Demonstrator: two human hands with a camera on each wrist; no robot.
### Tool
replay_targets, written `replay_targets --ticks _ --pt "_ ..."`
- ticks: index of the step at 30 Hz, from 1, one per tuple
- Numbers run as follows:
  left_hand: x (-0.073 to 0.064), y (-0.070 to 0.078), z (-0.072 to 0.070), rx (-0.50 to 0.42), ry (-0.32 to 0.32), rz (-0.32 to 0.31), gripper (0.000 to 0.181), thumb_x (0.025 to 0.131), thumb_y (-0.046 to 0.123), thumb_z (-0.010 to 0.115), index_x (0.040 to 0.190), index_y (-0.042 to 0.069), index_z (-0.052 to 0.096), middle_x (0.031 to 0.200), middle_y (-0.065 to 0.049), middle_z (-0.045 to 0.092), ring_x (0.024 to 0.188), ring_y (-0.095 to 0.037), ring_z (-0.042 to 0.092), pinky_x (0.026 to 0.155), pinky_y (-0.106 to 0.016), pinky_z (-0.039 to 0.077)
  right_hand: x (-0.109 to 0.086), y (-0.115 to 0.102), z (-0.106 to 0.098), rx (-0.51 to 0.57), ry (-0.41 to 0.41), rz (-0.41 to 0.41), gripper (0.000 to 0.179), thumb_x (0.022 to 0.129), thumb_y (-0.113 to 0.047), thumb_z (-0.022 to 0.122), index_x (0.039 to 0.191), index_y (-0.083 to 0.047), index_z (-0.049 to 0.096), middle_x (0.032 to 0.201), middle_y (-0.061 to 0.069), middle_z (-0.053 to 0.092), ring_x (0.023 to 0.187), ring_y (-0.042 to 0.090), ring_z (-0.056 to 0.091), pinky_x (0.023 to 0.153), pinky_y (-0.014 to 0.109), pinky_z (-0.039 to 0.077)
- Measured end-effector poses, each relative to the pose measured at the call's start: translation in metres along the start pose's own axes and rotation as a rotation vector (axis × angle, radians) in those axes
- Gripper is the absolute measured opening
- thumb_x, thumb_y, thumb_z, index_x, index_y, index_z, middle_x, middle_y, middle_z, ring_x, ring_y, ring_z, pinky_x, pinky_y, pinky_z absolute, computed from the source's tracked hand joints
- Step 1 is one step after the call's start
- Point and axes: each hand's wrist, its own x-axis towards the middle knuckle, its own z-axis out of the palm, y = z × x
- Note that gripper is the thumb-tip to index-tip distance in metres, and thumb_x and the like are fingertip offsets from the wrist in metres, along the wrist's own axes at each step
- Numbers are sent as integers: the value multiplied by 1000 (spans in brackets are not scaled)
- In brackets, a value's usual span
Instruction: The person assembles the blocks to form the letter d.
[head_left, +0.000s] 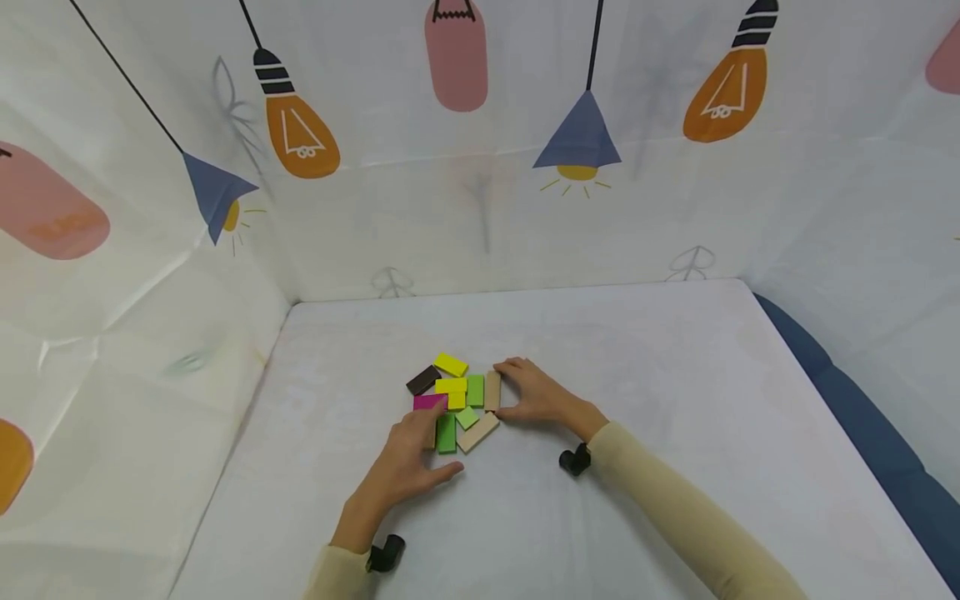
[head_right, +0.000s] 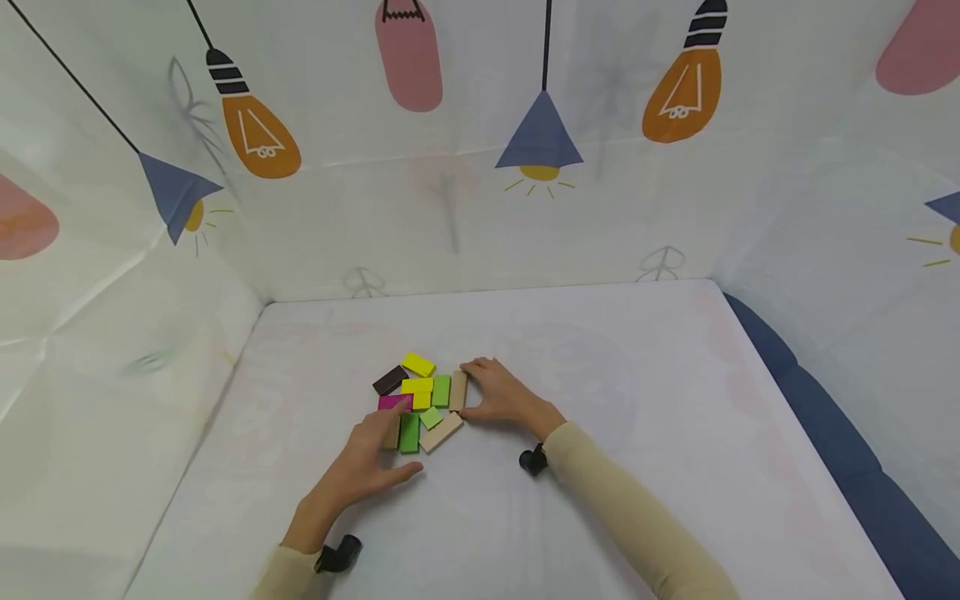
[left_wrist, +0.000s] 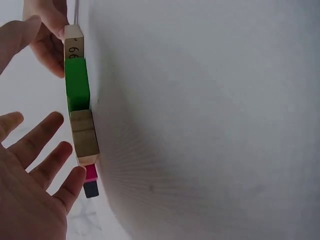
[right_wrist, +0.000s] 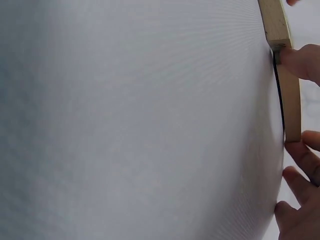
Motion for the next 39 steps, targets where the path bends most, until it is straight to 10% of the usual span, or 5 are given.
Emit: replay_targets --ticks 21,39 --pt "13 20 4 17 -131 95 81 85 51 77 154 21 49 108 15 71 134 -26 50 114 -63 27 -30 24 -15 22 93 -28 77 82 -28 84 145 4 52 146 25 49 139 43 46 115 58 40" --pt "59 19 -2 172 -289 188 84 77 52 80 150 24 52 150 0 56 141 -31 39 115 -62 29 -43 38 -16 98 130 -13 78 82 -28 84 145 3 51 148 28 46 142 47 41 116 62 37"
